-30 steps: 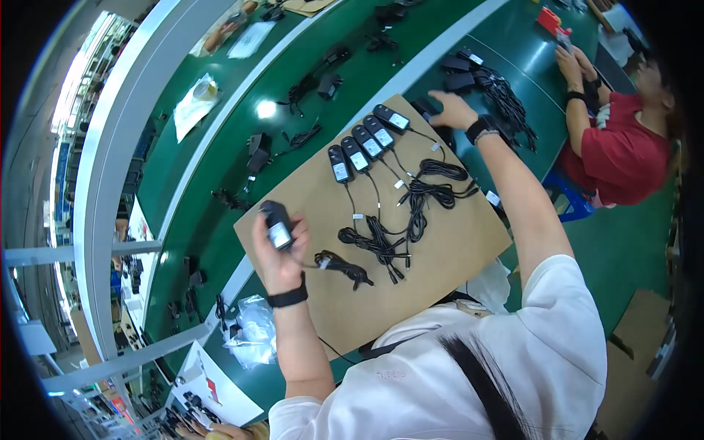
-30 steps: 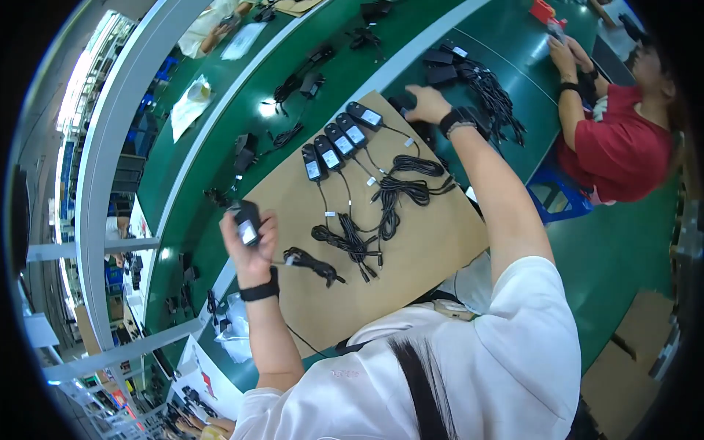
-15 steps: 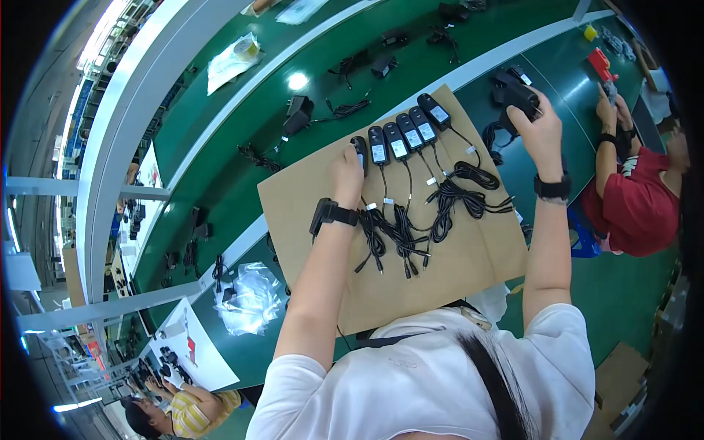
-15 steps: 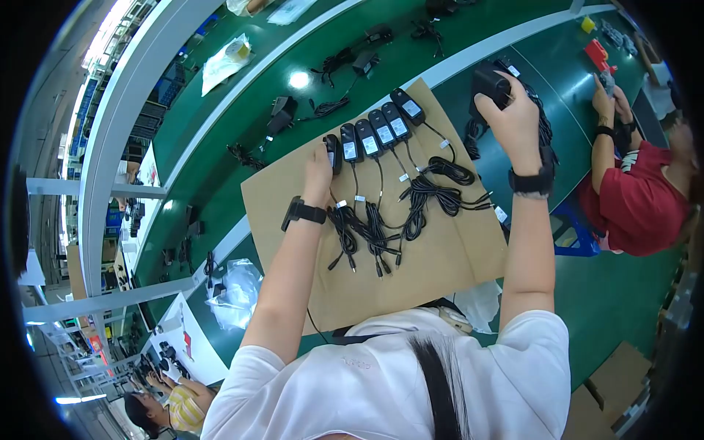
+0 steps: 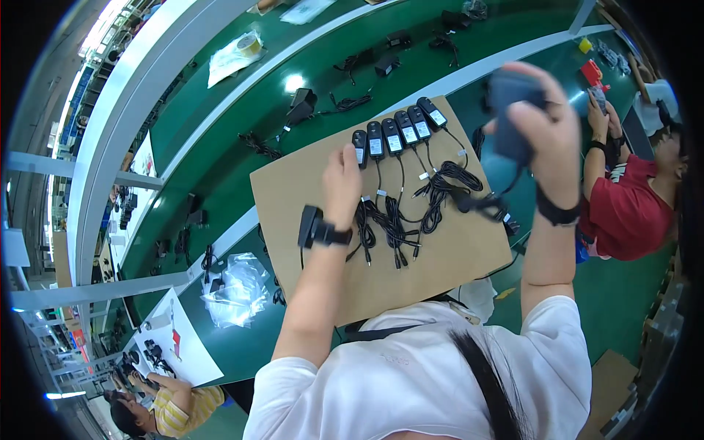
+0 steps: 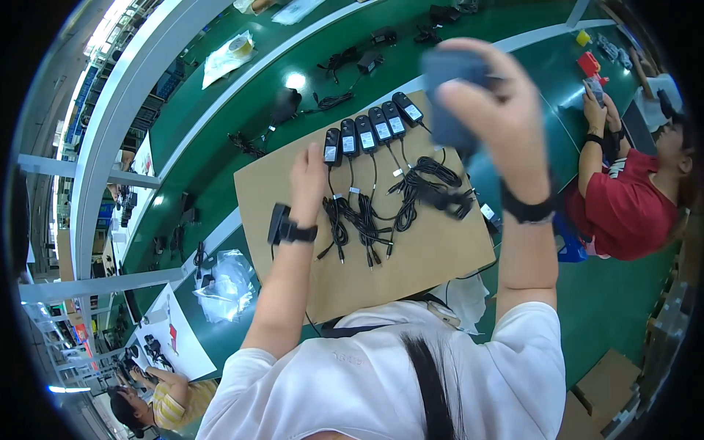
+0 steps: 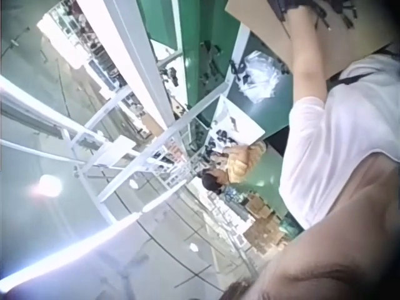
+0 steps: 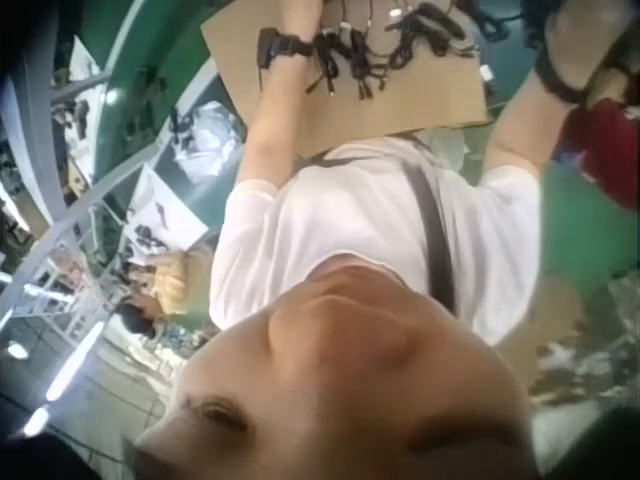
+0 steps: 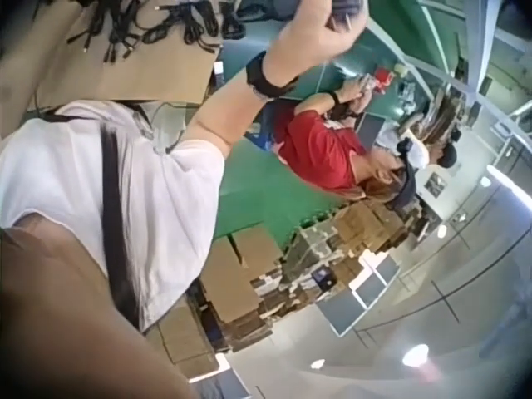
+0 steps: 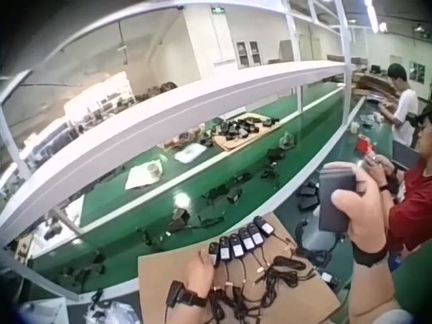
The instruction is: The person picks up power adapters from a pile and arranges them in a row on a cardboard sheet before lifting the sheet and moving it away.
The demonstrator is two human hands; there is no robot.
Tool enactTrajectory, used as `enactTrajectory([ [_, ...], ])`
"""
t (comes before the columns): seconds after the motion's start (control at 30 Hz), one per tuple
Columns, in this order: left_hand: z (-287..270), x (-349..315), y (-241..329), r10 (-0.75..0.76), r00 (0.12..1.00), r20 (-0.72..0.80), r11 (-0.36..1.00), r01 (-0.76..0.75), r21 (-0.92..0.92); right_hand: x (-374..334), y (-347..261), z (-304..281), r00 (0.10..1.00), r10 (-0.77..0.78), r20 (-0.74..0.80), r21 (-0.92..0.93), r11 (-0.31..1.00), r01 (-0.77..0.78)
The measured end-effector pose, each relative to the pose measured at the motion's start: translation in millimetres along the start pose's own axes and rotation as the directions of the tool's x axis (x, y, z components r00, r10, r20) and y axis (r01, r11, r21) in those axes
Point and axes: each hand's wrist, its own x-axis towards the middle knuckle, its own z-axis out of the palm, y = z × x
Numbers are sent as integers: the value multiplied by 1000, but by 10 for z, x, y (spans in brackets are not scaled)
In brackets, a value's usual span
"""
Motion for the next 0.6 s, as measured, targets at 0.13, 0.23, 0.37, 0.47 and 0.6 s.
enactTrajectory([
  [0.13,-338,-924,587,197,957,214,750,-7,-661,-170,245,702,980,64,187,-225,974,-20],
  [0.23,-465,-1199,640,146,962,233,764,40,-644,-344,585,1164,948,-26,316,-251,962,110],
  [0.37,-711,-1078,441,48,995,88,760,21,-650,-260,799,1167,764,142,630,-130,989,-77],
  [0.47,-740,-689,-63,11,988,156,562,123,-818,-127,997,1000,807,252,534,-200,965,-169],
  [0.6,-556,-298,-604,-180,866,466,705,444,-553,-343,1827,1147,704,217,676,-108,975,-196],
])
